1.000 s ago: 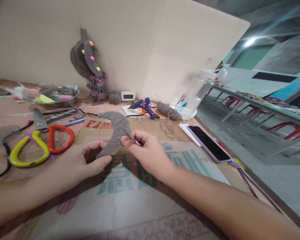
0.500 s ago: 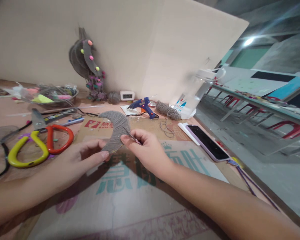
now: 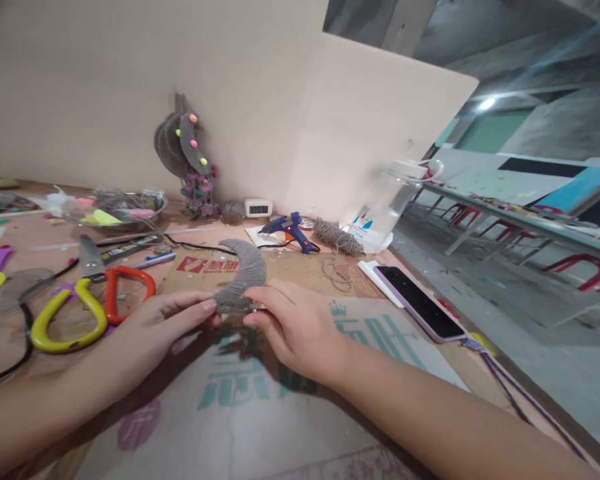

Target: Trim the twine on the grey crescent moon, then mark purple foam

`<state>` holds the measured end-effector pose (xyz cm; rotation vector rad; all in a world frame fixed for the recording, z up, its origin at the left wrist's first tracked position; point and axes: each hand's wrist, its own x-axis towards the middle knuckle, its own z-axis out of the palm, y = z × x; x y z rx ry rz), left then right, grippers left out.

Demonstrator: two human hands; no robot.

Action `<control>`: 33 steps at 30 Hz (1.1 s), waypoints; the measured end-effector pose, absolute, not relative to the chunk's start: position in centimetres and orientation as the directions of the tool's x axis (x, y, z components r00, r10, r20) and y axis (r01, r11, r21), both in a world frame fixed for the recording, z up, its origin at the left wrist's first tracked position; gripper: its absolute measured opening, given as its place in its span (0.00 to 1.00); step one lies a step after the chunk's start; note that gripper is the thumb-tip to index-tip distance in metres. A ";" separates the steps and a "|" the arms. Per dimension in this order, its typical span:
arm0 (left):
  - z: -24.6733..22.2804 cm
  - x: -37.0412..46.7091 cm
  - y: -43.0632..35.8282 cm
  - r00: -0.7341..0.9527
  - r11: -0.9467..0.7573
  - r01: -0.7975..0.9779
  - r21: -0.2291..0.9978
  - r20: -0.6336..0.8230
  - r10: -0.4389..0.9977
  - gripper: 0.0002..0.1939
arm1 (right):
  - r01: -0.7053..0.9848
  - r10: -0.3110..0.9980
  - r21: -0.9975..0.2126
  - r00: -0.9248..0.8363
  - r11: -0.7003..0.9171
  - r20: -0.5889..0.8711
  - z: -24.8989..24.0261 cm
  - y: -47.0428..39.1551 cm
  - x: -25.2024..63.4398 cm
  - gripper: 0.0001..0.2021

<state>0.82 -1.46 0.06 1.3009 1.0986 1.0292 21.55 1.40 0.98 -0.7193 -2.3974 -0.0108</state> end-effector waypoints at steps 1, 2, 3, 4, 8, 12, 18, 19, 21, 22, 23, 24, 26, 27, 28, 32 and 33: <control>0.2 0.8 -1.5 0.194 0.022 0.039 0.999 -0.029 0.980 0.12 | 0.502 0.493 -0.158 -0.652 0.850 0.576 1.0 1.5 21.5 0.10; 0.2 0.8 -1.5 0.206 0.009 0.047 0.999 -0.019 0.978 0.13 | 0.505 0.494 -0.159 -0.649 0.849 0.579 0.9 1.5 21.5 0.09; 0.3 0.8 -1.5 0.231 -0.012 0.068 0.998 -0.004 0.973 0.13 | 0.508 0.501 -0.167 -0.643 0.845 0.579 0.9 1.6 21.5 0.09; 0.4 0.8 -1.4 0.261 -0.037 0.101 0.994 0.009 0.965 0.13 | 0.510 0.511 -0.182 -0.637 0.841 0.577 0.9 1.6 21.5 0.08; 0.6 0.9 -1.3 0.323 -0.077 0.187 0.979 0.013 0.946 0.08 | 0.500 0.547 -0.263 -0.594 0.825 0.590 0.9 1.5 21.6 0.08; 0.1 1.0 -1.2 0.311 -0.043 0.107 0.993 0.007 0.950 0.06 | 0.462 0.531 -0.294 -0.550 0.837 0.645 1.1 1.2 21.6 0.08; -0.2 1.2 -0.9 0.194 0.087 -0.119 0.989 -0.063 0.979 0.04 | 0.506 0.531 -0.232 -0.593 0.831 0.605 0.8 1.5 21.7 0.07; -0.1 1.2 -0.9 0.183 0.100 -0.146 0.984 -0.072 0.981 0.04 | 0.523 0.531 -0.205 -0.610 0.827 0.589 0.7 1.6 21.7 0.07; 0.1 1.3 -0.9 0.171 0.118 -0.177 0.977 -0.088 0.981 0.05 | 0.546 0.530 -0.159 -0.633 0.822 0.565 0.6 1.8 21.7 0.08; 0.2 1.4 -0.9 0.170 0.120 -0.182 0.976 -0.088 0.981 0.05 | 0.554 0.528 -0.141 -0.640 0.820 0.557 0.6 1.9 21.6 0.09; 0.3 1.4 -1.0 0.172 0.120 -0.181 0.976 -0.088 0.981 0.06 | 0.560 0.525 -0.125 -0.644 0.819 0.556 0.6 1.9 21.6 0.09; 0.4 1.4 -1.0 0.174 0.121 -0.176 0.977 -0.090 0.981 0.06 | 0.565 0.523 -0.113 -0.645 0.818 0.557 0.6 2.0 21.6 0.10; 0.5 1.4 -1.1 0.167 0.120 -0.152 0.981 -0.094 0.981 0.07 | 0.575 0.521 -0.095 -0.643 0.812 0.562 0.6 2.1 21.6 0.10; 0.5 1.4 -1.2 0.163 0.114 -0.137 0.984 -0.091 0.982 0.07 | 0.581 0.521 -0.087 -0.641 0.809 0.564 0.6 2.1 21.7 0.10; 0.5 1.4 -1.2 0.160 0.108 -0.120 0.987 -0.088 0.983 0.07 | 0.588 0.523 -0.081 -0.639 0.805 0.564 0.6 2.2 21.7 0.10; 0.2 1.3 -1.2 0.164 0.080 -0.066 0.995 -0.069 0.984 0.08 | 0.601 0.519 -0.052 -0.640 0.798 0.566 0.5 2.4 21.8 0.10; 0.2 1.3 -1.2 0.166 0.074 -0.054 0.996 -0.064 0.984 0.08 | 0.601 0.514 -0.043 -0.642 0.798 0.568 0.5 2.4 21.8 0.10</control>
